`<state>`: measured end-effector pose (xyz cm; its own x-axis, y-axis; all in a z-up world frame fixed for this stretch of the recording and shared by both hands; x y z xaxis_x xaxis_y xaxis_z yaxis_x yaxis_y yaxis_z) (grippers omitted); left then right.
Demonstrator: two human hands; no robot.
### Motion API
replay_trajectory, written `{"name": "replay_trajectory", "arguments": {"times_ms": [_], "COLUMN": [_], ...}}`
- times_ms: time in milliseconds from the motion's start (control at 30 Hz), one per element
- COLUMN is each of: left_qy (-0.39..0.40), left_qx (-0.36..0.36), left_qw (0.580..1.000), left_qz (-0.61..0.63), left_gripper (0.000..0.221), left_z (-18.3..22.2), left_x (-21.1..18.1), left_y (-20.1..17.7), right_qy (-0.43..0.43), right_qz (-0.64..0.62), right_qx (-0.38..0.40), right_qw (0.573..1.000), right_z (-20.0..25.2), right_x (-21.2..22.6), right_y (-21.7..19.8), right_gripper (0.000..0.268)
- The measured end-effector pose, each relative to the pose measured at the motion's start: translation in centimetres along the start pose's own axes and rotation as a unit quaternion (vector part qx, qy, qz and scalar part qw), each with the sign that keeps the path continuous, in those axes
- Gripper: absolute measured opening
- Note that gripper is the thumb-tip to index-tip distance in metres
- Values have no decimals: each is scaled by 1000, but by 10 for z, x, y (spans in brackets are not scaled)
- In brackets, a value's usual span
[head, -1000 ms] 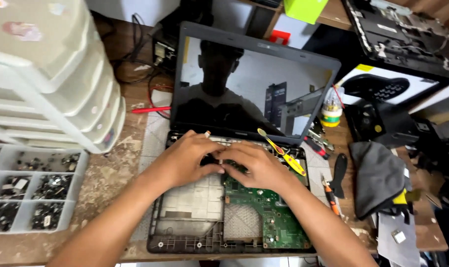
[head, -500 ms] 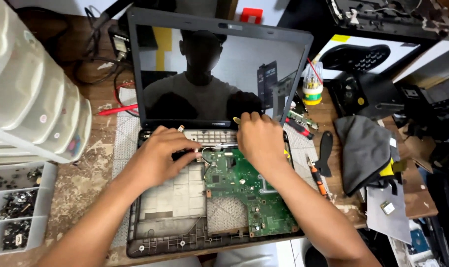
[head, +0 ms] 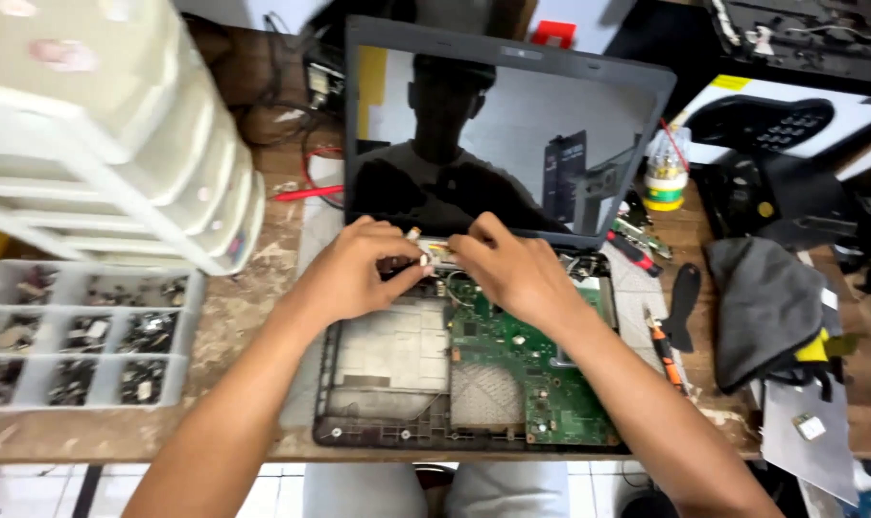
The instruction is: Connecting ribbon cables and wire connectors to a laptop motherboard during a repair process.
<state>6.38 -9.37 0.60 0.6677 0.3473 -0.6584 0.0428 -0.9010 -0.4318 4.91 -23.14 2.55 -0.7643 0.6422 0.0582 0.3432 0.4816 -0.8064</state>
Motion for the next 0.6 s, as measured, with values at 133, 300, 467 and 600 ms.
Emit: {"name": "replay_trajectory", "arguments": {"times_ms": [133,300,467,600], "left_qy": [2,-35,-314,-360], "left_qx": [-30,-6,179,213], "left_qw": [999,999,930,907], "left_qz": [-11,-18,-60,-54], "left_gripper": [7,11,24,35], "left_z": [-2,-2,20,32], "left_x": [6,19,39,44], "left_y": [-28,-52,-53,-53], "right_qy": [-7,59,46,29], "right_qz": [-54,-201,-205,-184], "right_qx": [-15,79,94,159], "right_qw": [998,975,973,970], "right_z": [-9,-20,-45,-46], "right_x": [0,5,29,49], "right_y": [3,26,27,49], "right_gripper": [9,15,14,14]}}
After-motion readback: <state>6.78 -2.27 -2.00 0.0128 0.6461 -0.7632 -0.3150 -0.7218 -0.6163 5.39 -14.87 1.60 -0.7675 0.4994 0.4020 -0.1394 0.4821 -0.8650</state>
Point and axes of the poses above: each hand's wrist, its own z-axis away from the middle knuckle, its own y-axis out of the palm, x = y × z, the point moved 9 cm from there along -z, towards the middle knuckle, and after that the axes turned 11 degrees about -x, right-handed, at the moved point
